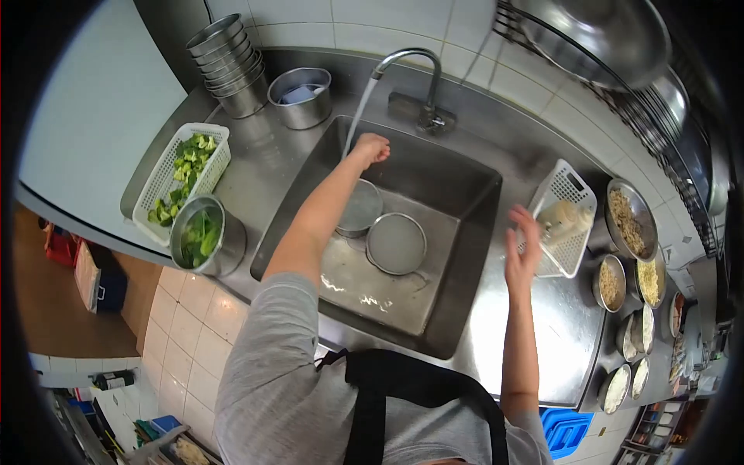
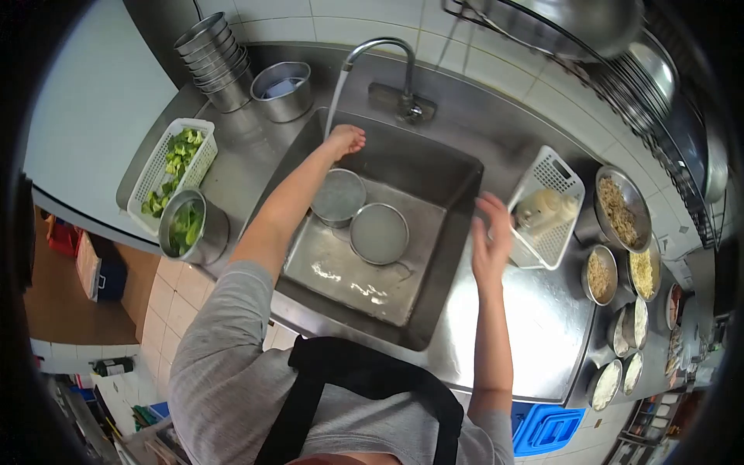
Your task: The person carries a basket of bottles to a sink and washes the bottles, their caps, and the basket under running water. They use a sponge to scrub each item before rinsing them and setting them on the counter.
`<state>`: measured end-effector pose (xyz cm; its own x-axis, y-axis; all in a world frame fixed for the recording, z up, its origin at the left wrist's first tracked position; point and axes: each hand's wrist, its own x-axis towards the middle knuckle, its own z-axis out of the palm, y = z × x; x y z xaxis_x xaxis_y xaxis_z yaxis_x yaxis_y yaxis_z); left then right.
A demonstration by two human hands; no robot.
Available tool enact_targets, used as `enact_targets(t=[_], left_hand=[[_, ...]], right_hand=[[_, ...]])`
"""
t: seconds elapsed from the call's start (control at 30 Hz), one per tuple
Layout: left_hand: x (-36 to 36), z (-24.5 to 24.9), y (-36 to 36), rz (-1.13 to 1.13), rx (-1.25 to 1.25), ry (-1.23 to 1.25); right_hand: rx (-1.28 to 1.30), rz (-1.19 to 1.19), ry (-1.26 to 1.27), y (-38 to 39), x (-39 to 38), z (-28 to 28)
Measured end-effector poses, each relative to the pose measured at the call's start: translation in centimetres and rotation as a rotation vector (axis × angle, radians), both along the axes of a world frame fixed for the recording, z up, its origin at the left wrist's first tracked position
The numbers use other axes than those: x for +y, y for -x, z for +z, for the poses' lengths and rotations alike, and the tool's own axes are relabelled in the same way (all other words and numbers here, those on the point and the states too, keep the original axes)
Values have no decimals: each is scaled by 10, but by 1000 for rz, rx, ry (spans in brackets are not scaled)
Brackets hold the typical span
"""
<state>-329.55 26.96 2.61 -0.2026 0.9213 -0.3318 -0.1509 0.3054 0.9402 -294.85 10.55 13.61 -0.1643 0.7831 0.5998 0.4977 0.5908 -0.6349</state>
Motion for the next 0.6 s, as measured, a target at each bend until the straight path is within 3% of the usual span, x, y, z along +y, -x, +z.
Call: enact_targets(t=[0.07, 0.13, 0.2, 0.23, 0.27, 0.33, 0.4, 0.47, 0.53, 0.6], left_hand=[[29, -6, 36, 108, 12, 80], [33, 0, 52, 69, 1, 132], [39, -2, 73, -151, 127, 139], [39, 9, 80, -286, 424, 105], [41, 21, 89, -428, 721, 71], [52, 62, 115, -548, 816, 13], [70, 86, 155, -163, 1103, -321], [93, 90, 205, -89, 1371, -290], [80, 91, 216, -232, 1528, 196], [87, 62, 235, -513, 1453, 424]], right_hand=[[-14, 142, 154, 53, 55, -23], [-123, 105, 238, 98, 123, -54], [-351, -45, 133, 132, 187, -77], [-524, -207, 256, 150, 211, -74], [-517, -202, 256, 159, 226, -74], [-568, -217, 56, 167, 251, -80], [-654, -195, 114, 157, 279, -82], [-754, -181, 177, 155, 298, -85], [-611, -145, 110, 149, 311, -88], [-592, -171, 82, 150, 315, -89]])
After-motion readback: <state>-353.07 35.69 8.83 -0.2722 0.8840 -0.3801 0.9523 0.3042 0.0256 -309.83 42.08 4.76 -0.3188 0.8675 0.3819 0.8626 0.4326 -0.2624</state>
